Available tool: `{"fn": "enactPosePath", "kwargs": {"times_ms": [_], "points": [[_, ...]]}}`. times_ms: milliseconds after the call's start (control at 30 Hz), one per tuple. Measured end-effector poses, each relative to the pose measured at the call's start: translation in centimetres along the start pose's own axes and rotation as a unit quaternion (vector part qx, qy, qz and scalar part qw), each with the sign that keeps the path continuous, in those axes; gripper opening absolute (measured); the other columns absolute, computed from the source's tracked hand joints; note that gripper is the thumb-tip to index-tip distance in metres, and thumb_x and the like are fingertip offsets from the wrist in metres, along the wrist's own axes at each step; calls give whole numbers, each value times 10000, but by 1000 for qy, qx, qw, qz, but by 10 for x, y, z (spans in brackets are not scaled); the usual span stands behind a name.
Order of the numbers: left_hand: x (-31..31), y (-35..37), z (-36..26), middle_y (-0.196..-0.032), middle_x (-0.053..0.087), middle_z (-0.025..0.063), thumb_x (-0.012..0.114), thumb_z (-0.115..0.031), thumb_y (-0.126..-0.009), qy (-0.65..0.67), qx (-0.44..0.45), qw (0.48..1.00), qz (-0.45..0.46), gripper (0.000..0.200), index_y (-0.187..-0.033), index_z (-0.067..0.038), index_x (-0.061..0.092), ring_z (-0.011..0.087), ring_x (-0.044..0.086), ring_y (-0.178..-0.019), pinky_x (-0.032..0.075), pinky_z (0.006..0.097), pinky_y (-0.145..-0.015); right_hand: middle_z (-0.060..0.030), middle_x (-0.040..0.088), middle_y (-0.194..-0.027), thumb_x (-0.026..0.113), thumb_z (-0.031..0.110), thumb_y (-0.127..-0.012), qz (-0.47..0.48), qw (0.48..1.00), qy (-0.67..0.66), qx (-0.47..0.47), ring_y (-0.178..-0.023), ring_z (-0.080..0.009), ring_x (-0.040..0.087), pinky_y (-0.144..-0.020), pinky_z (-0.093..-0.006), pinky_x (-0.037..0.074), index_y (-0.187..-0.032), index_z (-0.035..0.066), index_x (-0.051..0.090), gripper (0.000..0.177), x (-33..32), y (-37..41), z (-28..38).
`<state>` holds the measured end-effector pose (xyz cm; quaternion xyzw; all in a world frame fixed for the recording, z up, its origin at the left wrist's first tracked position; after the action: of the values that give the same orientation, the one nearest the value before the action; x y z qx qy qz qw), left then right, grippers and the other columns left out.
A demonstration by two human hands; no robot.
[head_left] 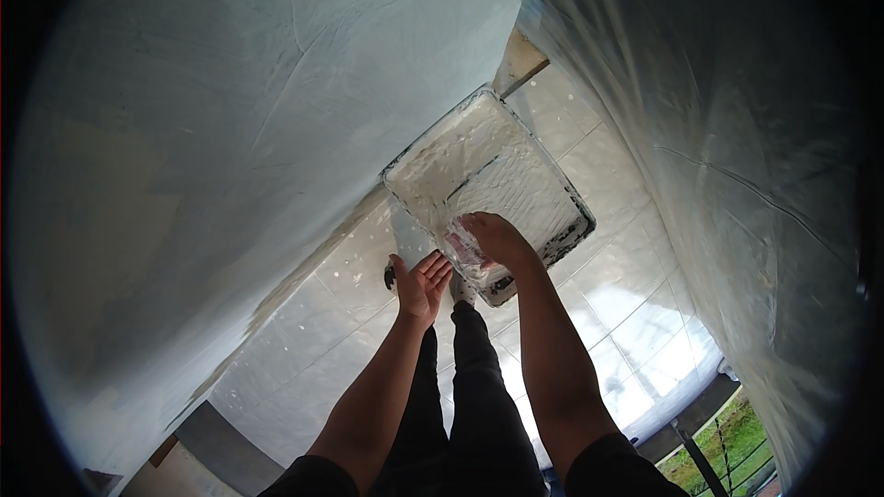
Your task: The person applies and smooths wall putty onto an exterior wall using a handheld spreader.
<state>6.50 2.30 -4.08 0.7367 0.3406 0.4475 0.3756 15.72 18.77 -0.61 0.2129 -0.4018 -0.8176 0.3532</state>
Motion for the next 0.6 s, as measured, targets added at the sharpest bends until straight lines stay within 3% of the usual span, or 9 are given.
{"fn": "enactPosePath", "kwargs": {"times_ms": [33, 100, 200, 333, 433, 500, 533, 600], "points": [[-1, -1, 0, -1447, 428, 252, 243, -875, -835, 0, 1, 1000, 0, 1150, -1413, 108, 390, 357, 403, -1359, 276, 441, -1181, -248, 668, -1060, 494, 370, -971, 0, 1000, 0, -1, -894, -355, 692, -659, -418, 602, -1172, -9, 631, 450, 2, -2, 0], [0, -1, 1, -1441, 433, 251, 248, -876, -834, -5, 3, 1000, 2, 1150, -1409, 109, 393, 357, 411, -1352, 281, 440, -1178, -270, 681, -1007, 446, 493, -976, -26, 995, 99, -13, -938, -411, 672, -821, -465, 545, -1087, -8, 682, 566, 1, -6, 1], [-1, 0, 1, -1439, 434, 254, 247, -873, -837, 1, 2, 1000, -9, 1146, -1409, 110, 393, 358, 415, -1348, 284, 440, -1176, -275, 683, -979, 420, 539, -965, -82, 989, 127, -1, -981, -443, 646, -928, -482, 472, -1008, 3, 716, 614, -1, -3, -1], [-1, 0, 2, -1437, 435, 256, 242, -866, -845, 3, 2, 1000, -9, 1142, -1409, 116, 389, 358, 414, -1349, 284, 442, -1176, -266, 679, -1036, 428, 528, -962, -109, 988, 112, 2, -994, -443, 645, -939, -496, 466, -1009, 16, 723, 593, 1, 0, -2], [0, 0, 0, -1443, 431, 261, 238, -862, -849, -9, 11, 1000, -9, 1142, -1409, 122, 384, 357, 405, -1359, 280, 443, -1179, -262, 681, -1015, 437, 481, -963, -131, 978, 163, -19, -976, -429, 651, -886, -470, 511, -1041, 14, 705, 544, -4, -2, -2], [1, 1, -1, -1453, 422, 265, 232, -860, -851, -13, 7, 1000, 3, 1144, -1411, 127, 375, 360, 394, -1371, 271, 446, -1183, -249, 690, -944, 467, 460, -951, -77, 979, 146, -119, -921, -377, 680, -767, -446, 567, -1049, 5, 683, 514, -5, -9, -3], [0, 0, -3, -1453, 422, 265, 232, -860, -851, -13, 8, 1000, 3, 1144, -1411, 127, 375, 360, 394, -1371, 271, 446, -1183, -249, 690, -944, 467, 460, -951, -76, 979, 146, -121, -921, -377, 680, -767, -446, 567, -1049, 5, 683, 514, -9, -7, -4], [-1, -1, -3, -1458, 423, 263, 220, -855, -856, -15, 6, 1000, 8, 1137, -1421, 120, 365, 357, 396, -1374, 259, 442, -1188, -163, 643, -794, 507, 459, -934, -72, 985, -110, 109, -790, -297, 675, -620, -445, 582, -1025, 13, 669, 483, -20, 12, -24]]}}
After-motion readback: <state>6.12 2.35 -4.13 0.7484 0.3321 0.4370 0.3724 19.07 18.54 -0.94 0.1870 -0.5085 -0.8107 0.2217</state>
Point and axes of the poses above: each hand's wrist, its own y-axis away from the middle knuckle, its own x-axis out of the palm, z = x × y, the point moved 8 cm from there along -y, towards the middle knuckle
